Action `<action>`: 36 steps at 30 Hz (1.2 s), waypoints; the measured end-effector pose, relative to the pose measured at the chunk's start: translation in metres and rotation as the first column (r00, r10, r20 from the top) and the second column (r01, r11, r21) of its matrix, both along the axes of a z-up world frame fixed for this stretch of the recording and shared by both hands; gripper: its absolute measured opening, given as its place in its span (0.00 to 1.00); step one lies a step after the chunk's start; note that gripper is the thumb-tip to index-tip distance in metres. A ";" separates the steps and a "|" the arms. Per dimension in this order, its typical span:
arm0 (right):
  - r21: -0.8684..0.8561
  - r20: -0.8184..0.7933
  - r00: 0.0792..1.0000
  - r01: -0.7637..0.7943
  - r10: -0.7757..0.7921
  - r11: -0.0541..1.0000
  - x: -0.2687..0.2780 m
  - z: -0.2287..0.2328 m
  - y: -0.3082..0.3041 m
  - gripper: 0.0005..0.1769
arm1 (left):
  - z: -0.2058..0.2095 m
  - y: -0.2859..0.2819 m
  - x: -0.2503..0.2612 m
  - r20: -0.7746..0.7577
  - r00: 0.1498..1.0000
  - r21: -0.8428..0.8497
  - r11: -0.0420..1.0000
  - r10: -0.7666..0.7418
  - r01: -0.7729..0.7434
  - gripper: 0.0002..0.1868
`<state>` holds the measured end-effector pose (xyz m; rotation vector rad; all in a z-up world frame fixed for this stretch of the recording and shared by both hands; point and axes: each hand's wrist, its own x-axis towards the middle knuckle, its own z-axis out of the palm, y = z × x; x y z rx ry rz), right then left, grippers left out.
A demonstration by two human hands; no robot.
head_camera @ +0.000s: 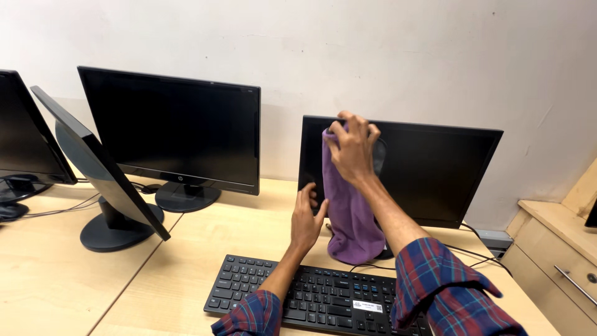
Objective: The person wipes a keyboard and a computer monitor with a purple cloth, turning the keyboard over to clean the back and wiping all sides of the monitor frame and screen.
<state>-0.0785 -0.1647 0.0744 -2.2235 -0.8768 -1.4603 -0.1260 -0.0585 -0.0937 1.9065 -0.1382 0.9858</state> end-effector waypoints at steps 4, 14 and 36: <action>-0.007 0.112 0.992 -0.065 0.066 0.998 -0.013 0.030 -0.008 0.09 | 0.029 -0.004 0.002 0.015 0.987 -0.230 0.960 -0.161 0.161 0.31; 0.191 -0.423 0.830 -0.309 0.362 0.932 -0.023 0.078 -0.046 0.12 | 0.058 0.030 0.033 0.020 0.425 -0.764 0.261 -0.905 0.590 0.49; 0.246 -0.650 0.716 -0.116 0.253 0.962 -0.029 0.084 -0.121 0.14 | 0.113 0.056 0.016 -0.334 0.481 -0.445 0.585 -0.811 0.678 0.28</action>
